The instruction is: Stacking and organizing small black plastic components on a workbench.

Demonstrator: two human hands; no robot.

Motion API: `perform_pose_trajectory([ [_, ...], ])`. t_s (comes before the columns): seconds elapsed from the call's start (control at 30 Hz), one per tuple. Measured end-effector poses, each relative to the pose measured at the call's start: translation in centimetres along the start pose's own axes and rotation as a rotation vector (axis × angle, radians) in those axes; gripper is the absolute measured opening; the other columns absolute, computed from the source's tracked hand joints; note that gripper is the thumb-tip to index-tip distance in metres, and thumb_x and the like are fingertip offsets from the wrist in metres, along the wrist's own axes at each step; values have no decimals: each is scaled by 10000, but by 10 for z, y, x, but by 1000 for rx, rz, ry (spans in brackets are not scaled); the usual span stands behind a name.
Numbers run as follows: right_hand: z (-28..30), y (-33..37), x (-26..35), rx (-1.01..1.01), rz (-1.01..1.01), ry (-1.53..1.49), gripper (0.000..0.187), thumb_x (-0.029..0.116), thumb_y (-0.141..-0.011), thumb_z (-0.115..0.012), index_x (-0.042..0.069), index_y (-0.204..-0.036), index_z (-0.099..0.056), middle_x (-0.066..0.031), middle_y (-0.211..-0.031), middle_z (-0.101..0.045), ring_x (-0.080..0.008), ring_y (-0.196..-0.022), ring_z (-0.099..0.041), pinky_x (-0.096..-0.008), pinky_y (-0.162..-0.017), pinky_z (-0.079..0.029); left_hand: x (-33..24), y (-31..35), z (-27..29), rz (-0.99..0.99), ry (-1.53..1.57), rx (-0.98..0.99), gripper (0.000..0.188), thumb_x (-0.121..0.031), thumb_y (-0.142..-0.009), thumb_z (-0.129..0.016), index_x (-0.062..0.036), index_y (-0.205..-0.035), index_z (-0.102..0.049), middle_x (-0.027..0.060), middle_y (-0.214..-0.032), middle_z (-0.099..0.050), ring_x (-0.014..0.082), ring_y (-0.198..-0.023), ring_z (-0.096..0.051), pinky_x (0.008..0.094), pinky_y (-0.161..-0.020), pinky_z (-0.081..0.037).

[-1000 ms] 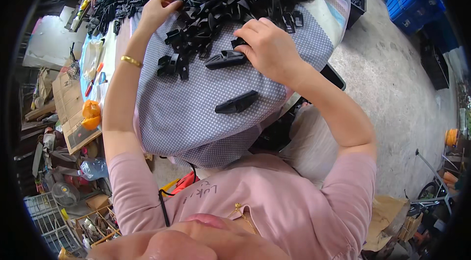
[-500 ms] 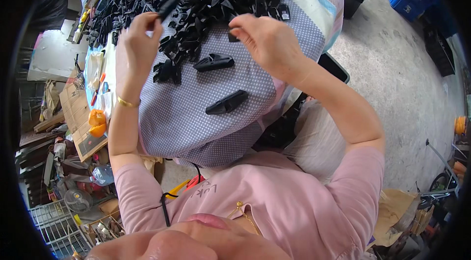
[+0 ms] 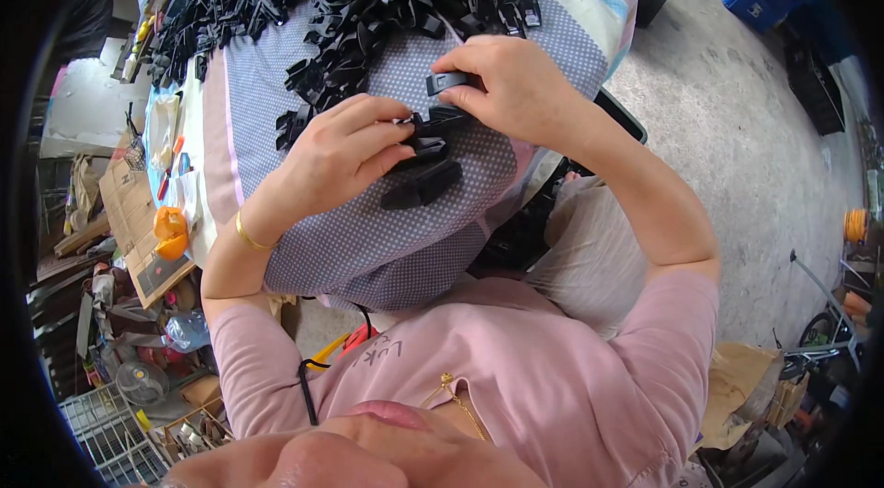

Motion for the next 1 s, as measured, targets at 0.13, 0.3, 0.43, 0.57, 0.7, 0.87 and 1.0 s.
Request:
perform_pose_trajectory([
  [0.13,1,1,0,-99,67,194,254,129,-736,-737,24,-959,-677,-96,-854,-615,-275,-782,-595,-338,-685,-477,8,-3,1,176,100,36,205,-38,-755,-670,-55,-957,-642,88,-849,-552,275,-778,-569,374,-689,-493],
  [0.3,2,0,13,46,8,150,260,109,-702,-746,17,-933,-673,-93,-856,-617,-272,-785,-603,-350,-687,-481,19,4,-3,261,-164,-73,337,19,-733,-658,-77,-1056,-649,87,-821,-549,271,-761,-565,368,-677,-490],
  [0.43,-7,1,21,-2,65,13,255,102,-725,-746,12,-951,-670,-103,-851,-618,-269,-740,-606,-334,-644,-479,0,-2,3,519,144,-20,423,39,-714,-632,-40,-1128,-605,115,-870,-577,284,-766,-586,363,-673,-492],
  [0.57,-12,0,24,-22,20,-70,237,117,-780,-740,10,-978,-668,-99,-854,-621,-210,-678,-590,-281,-591,-462,-2,0,1,517,324,30,512,38,-704,-591,2,-1213,-541,159,-945,-578,267,-823,-613,335,-722,-513],
  [0.7,-13,-3,25,-109,-24,-155,237,128,-794,-740,12,-989,-668,-81,-854,-620,-157,-655,-569,-253,-567,-448,5,6,-2,606,656,-5,634,36,-726,-603,8,-1340,-448,156,-1138,-562,229,-1004,-596,323,-834,-515],
  [0.87,-9,-6,22,-179,-27,-127,236,132,-804,-738,22,-1002,-671,-71,-860,-627,-138,-647,-571,-241,-565,-451,12,1,0,666,1166,60,788,39,-760,-586,75,-1452,-211,158,-1346,-448,196,-1234,-450,298,-952,-461],
  [1.0,-11,-6,15,-125,-37,-87,253,126,-783,-745,24,-1004,-677,-70,-872,-633,-164,-664,-584,-259,-586,-466,26,-2,1,908,628,52,559,-48,-781,-662,52,-1300,-479,119,-1094,-630,157,-955,-609,275,-836,-500],
])
Point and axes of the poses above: each hand's wrist, its own y-axis away from the middle knuckle, its own z-axis out of the back of the hand, x = y × z, the point moved 1 cm from there along -y, towards the middle knuckle
